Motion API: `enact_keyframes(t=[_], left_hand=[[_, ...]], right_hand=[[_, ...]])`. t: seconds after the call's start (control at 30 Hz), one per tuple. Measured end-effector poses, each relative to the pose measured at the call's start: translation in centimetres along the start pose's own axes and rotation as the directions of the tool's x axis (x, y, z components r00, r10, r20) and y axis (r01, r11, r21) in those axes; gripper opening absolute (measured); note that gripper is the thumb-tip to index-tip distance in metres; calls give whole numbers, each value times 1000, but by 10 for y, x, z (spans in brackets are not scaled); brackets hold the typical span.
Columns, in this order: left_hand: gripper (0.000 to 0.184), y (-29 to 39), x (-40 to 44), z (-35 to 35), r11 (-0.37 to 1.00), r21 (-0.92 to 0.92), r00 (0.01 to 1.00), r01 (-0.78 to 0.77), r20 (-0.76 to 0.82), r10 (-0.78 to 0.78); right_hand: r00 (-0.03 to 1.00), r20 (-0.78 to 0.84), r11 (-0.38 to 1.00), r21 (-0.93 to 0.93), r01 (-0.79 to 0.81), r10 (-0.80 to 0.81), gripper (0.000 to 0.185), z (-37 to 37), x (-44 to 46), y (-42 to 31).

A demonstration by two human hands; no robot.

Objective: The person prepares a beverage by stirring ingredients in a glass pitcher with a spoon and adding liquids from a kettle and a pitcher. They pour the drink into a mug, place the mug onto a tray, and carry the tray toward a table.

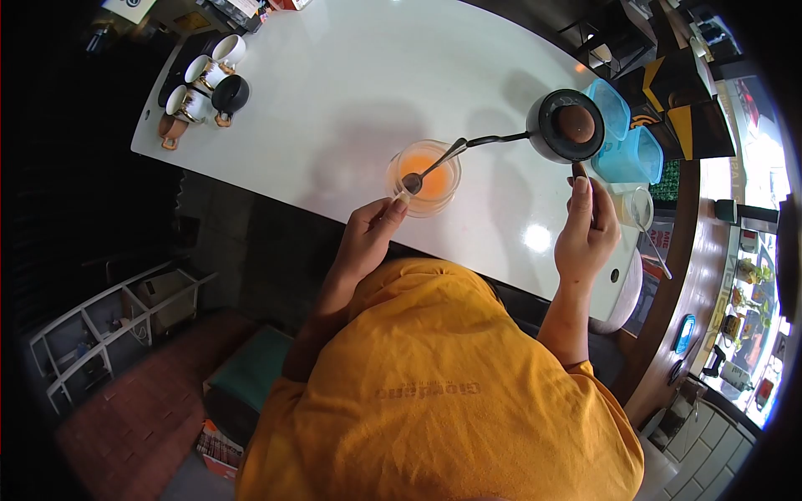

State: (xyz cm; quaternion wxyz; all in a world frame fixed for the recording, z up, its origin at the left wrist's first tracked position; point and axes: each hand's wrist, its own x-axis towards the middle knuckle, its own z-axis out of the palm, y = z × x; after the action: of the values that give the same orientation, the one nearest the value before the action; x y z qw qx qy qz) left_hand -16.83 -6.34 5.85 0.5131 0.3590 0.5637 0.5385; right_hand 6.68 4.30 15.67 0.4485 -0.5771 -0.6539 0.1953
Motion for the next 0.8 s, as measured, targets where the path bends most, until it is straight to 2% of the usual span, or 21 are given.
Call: enact_keyframes(t=[0.57,0.63,0.8], left_hand=[[38,-5,-1,3,997,-73,999,26,36,-23],[38,-4,-1,3,996,-81,999,33,32,-30],[37,-10,0,3,993,-115,998,19,59,-12]], right_hand=[[1000,17,999,31,-20,19,30,1,-5,-1],[999,39,1000,23,-20,19,24,0,-5,0],[999,49,999,42,-18,16,25,1,-7,-3]])
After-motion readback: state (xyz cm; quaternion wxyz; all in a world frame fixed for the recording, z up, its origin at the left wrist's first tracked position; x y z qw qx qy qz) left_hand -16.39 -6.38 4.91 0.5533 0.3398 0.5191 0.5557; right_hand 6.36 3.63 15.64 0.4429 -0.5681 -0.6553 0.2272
